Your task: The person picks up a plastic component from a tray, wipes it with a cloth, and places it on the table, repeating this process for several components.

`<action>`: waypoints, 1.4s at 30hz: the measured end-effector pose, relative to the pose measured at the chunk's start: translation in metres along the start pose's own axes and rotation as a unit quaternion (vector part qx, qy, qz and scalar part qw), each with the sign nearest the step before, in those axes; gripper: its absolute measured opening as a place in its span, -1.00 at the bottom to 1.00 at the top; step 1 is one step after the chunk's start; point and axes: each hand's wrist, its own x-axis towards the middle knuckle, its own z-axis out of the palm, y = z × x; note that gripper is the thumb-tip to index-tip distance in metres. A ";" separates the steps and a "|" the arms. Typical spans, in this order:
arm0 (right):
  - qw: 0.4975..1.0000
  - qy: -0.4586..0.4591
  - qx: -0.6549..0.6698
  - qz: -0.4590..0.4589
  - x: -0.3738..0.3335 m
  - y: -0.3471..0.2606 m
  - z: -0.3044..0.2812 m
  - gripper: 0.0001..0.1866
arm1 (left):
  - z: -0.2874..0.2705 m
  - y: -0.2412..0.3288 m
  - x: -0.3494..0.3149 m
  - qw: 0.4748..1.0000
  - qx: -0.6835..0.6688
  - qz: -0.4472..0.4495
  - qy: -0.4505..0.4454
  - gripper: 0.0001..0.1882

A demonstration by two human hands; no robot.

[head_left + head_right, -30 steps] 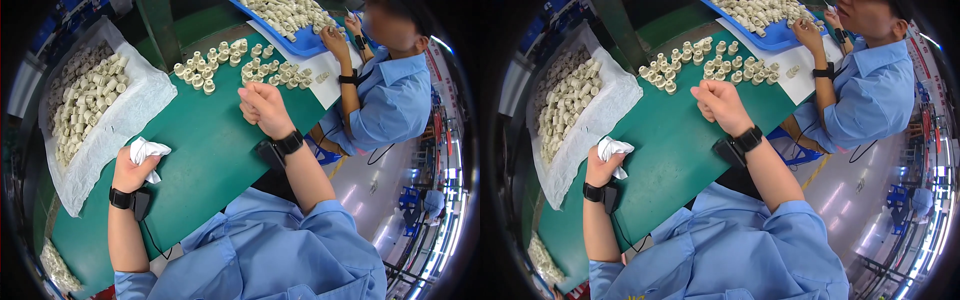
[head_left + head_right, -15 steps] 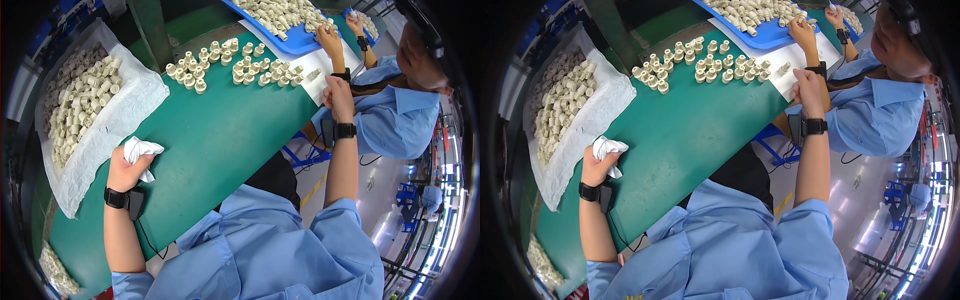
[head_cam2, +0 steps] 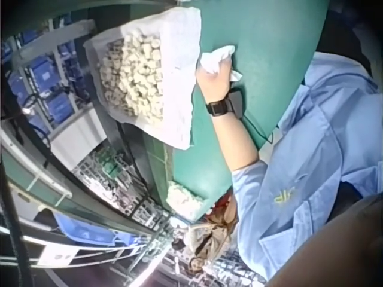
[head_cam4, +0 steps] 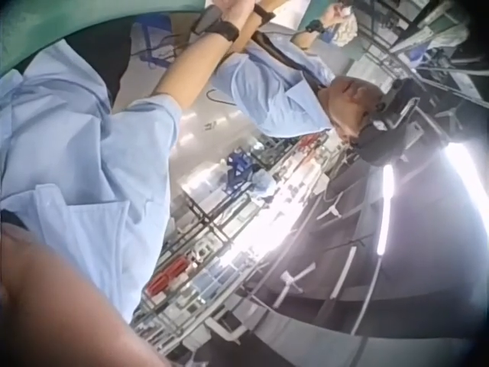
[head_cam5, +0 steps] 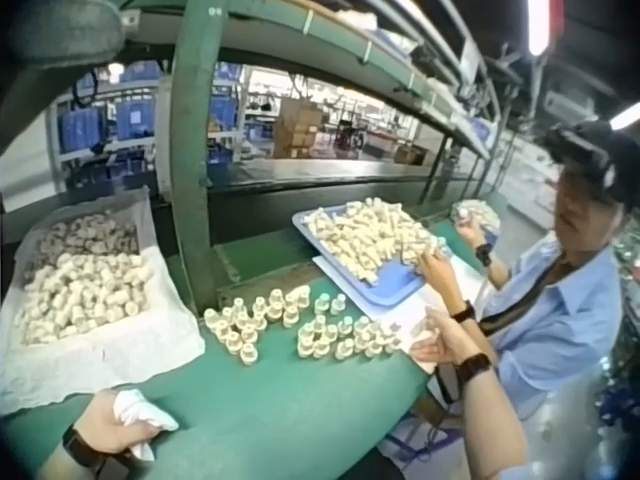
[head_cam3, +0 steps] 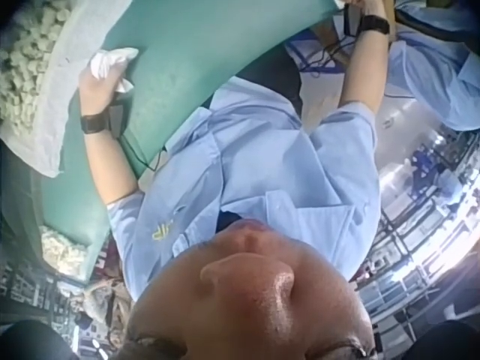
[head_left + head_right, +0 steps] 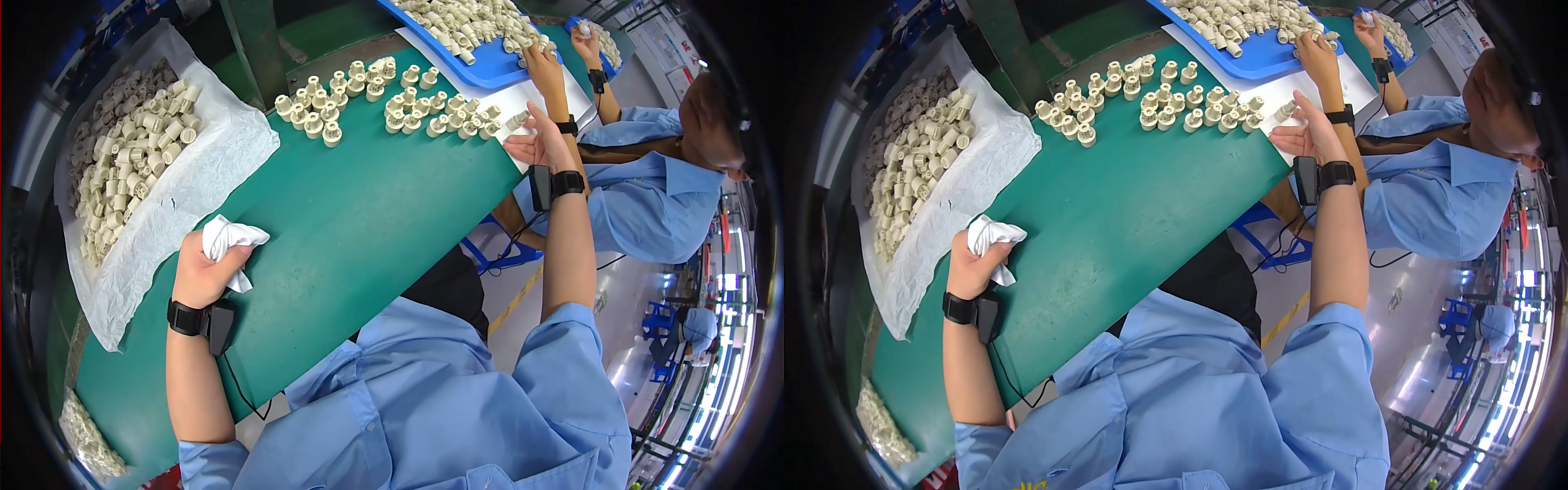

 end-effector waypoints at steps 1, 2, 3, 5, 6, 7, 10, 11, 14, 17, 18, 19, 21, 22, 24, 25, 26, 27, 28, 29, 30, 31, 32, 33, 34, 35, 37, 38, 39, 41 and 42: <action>1.000 -0.006 0.006 0.009 0.001 0.000 -0.001 -0.26 | 0.000 -0.001 0.000 1.000 0.000 0.003 0.002 -0.90; 1.000 -0.006 0.005 0.012 0.003 -0.001 -0.001 -0.26 | 0.001 -0.002 0.000 1.000 -0.001 0.005 0.004 -0.90; 1.000 -0.006 -0.005 0.010 0.006 -0.003 -0.001 -0.27 | 0.001 -0.003 0.001 1.000 -0.002 0.003 0.004 -0.90; 1.000 -0.004 -0.026 0.006 0.010 -0.003 -0.001 -0.28 | 0.000 -0.002 0.002 1.000 0.007 0.000 0.004 -0.90; 1.000 -0.004 -0.028 0.010 0.012 -0.002 -0.002 -0.28 | 0.000 -0.001 0.003 1.000 0.011 -0.002 0.004 -0.90; 1.000 -0.011 -0.020 0.009 0.013 -0.001 -0.004 -0.30 | 0.000 -0.001 0.002 1.000 0.010 -0.005 0.004 -0.90; 1.000 -0.025 -0.007 0.010 0.017 0.002 -0.008 -0.34 | 0.001 -0.001 0.003 1.000 0.009 -0.001 0.001 -0.90; 1.000 -0.022 -0.008 0.019 0.016 0.000 -0.006 -0.41 | 0.000 -0.001 0.004 1.000 0.008 -0.001 0.002 -0.90; 0.999 -0.016 -0.011 0.032 0.011 -0.004 0.003 -0.54 | -0.002 -0.003 0.003 1.000 0.010 0.013 0.002 -0.90; 0.999 0.014 -0.020 -0.028 0.006 0.001 0.010 -0.54 | -0.002 -0.002 0.001 1.000 0.009 0.010 0.003 -0.91; 0.999 0.016 -0.018 -0.033 0.007 0.001 0.007 -0.54 | -0.001 -0.002 0.001 1.000 0.009 0.006 0.000 -0.91; 0.999 0.008 -0.015 -0.030 0.009 0.002 0.004 -0.53 | -0.001 -0.001 0.001 1.000 0.011 0.011 0.000 -0.91; 1.000 -0.012 -0.010 -0.024 0.012 0.002 0.002 -0.50 | -0.001 -0.002 -0.001 1.000 0.004 0.012 0.002 -0.92; 1.000 -0.013 -0.008 -0.027 0.011 0.002 0.003 -0.50 | -0.001 -0.003 -0.001 1.000 -0.001 0.011 0.004 -0.92; 1.000 0.018 0.004 -0.015 0.010 0.004 0.006 -0.52 | -0.002 -0.001 0.000 1.000 0.004 0.015 0.003 -0.92; 0.999 0.033 0.009 -0.008 0.010 0.004 0.008 -0.52 | -0.002 0.000 0.001 1.000 0.006 0.017 0.000 -0.92; 0.999 0.031 0.009 -0.010 0.011 0.005 0.007 -0.52 | -0.001 0.001 0.002 1.000 0.008 0.018 -0.002 -0.91; 0.999 0.009 0.035 -0.004 0.011 0.005 0.006 -0.53 | 0.000 0.001 0.002 1.000 0.008 0.019 0.000 -0.91; 0.998 -0.014 0.060 0.002 0.011 0.004 0.004 -0.53 | 0.001 0.001 0.002 1.000 0.003 0.024 -0.003 -0.92; 0.996 -0.037 0.085 0.009 0.011 0.004 0.003 -0.54 | 0.001 0.001 0.002 1.000 -0.002 0.029 -0.006 -0.92; 0.996 -0.039 0.085 0.006 0.012 0.005 0.003 -0.54 | 0.001 0.000 0.002 0.999 -0.006 0.034 -0.010 -0.93; 0.997 -0.031 0.068 0.002 0.006 0.005 0.007 -0.55 | 0.000 0.001 0.001 0.999 -0.005 0.036 -0.008 -0.93; 0.998 -0.023 0.050 -0.001 0.000 0.005 0.011 -0.56 | 0.000 0.001 0.001 0.999 -0.009 0.033 -0.012 -0.93; 0.999 -0.014 0.033 -0.005 -0.003 0.004 0.013 -0.56 | -0.001 0.001 0.000 0.999 -0.012 0.031 -0.017 -0.91; 0.999 -0.015 0.033 -0.007 -0.002 0.004 0.013 -0.56 | -0.001 0.001 0.000 0.999 -0.015 0.028 -0.022 -0.87; 1.000 -0.018 0.022 -0.002 0.002 0.006 0.013 -0.58 | -0.001 0.001 0.000 0.999 -0.015 0.029 -0.021 -0.87; 1.000 -0.025 0.000 0.009 0.002 0.004 0.017 -0.62 | -0.001 0.000 -0.001 0.999 -0.010 0.033 -0.024 -0.87; 1.000 -0.025 0.000 0.008 0.001 0.003 0.018 -0.62 | -0.001 0.000 -0.001 0.999 -0.008 0.035 -0.026 -0.87; 0.999 -0.023 -0.030 -0.010 0.001 0.002 0.020 -0.62 | -0.002 0.000 0.000 0.999 -0.008 0.035 -0.025 -0.87; 0.995 -0.019 -0.089 -0.043 -0.002 0.001 0.025 -0.62 | -0.003 0.000 0.001 0.999 -0.008 0.043 -0.023 -0.87; 0.995 -0.020 -0.090 -0.043 -0.003 0.001 0.027 -0.62 | -0.003 0.000 0.001 0.999 -0.008 0.046 -0.022 -0.88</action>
